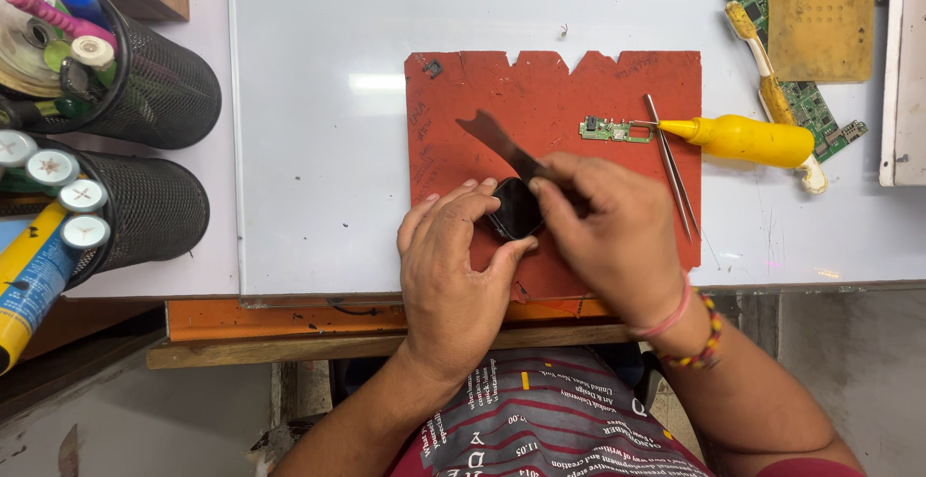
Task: The person disassembles a smartwatch on a workbench, using a metal prying tool and tweezers to remove the back cover and internal components. They clean the exposed circuit board with a toothbrush and a yellow liquid from a bottle, then reposition the components.
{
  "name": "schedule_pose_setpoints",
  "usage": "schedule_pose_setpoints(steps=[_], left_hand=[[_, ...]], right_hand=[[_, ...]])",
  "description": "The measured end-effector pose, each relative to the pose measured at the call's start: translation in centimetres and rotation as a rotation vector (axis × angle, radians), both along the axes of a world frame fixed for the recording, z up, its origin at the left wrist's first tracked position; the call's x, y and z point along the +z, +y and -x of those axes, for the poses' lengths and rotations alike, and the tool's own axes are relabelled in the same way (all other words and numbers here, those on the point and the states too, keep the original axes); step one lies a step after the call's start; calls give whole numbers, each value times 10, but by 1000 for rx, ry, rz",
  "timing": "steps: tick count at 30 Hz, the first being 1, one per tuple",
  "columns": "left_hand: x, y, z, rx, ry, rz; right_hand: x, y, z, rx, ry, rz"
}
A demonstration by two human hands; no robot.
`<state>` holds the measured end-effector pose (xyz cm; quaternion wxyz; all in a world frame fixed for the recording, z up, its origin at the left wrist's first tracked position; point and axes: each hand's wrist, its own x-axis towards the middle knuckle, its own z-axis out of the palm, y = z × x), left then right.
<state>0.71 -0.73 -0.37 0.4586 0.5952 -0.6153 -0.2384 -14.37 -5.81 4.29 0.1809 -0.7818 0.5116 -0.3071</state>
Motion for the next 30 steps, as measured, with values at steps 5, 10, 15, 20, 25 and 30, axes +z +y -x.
schedule_pose_setpoints(steps=[5, 10, 15, 20, 25, 30], left_hand=[[-2, 0, 2, -4, -6, 16], [3, -2, 7, -16, -20, 18], [8, -7, 12, -18, -13, 13], [13, -9, 16, -13, -5, 7], [13, -10, 16, -14, -8, 11], [12, -11, 17, -10, -6, 13]], right_hand=[[-11, -1, 11, -55, -242, -252], [-18, -5, 23, -90, -436, -429], [-19, -11, 31, -89, -531, -476], [-15, -13, 36, -96, -533, -475], [-14, -14, 36, -106, -501, -471], [-13, -14, 36, -95, -508, -470]])
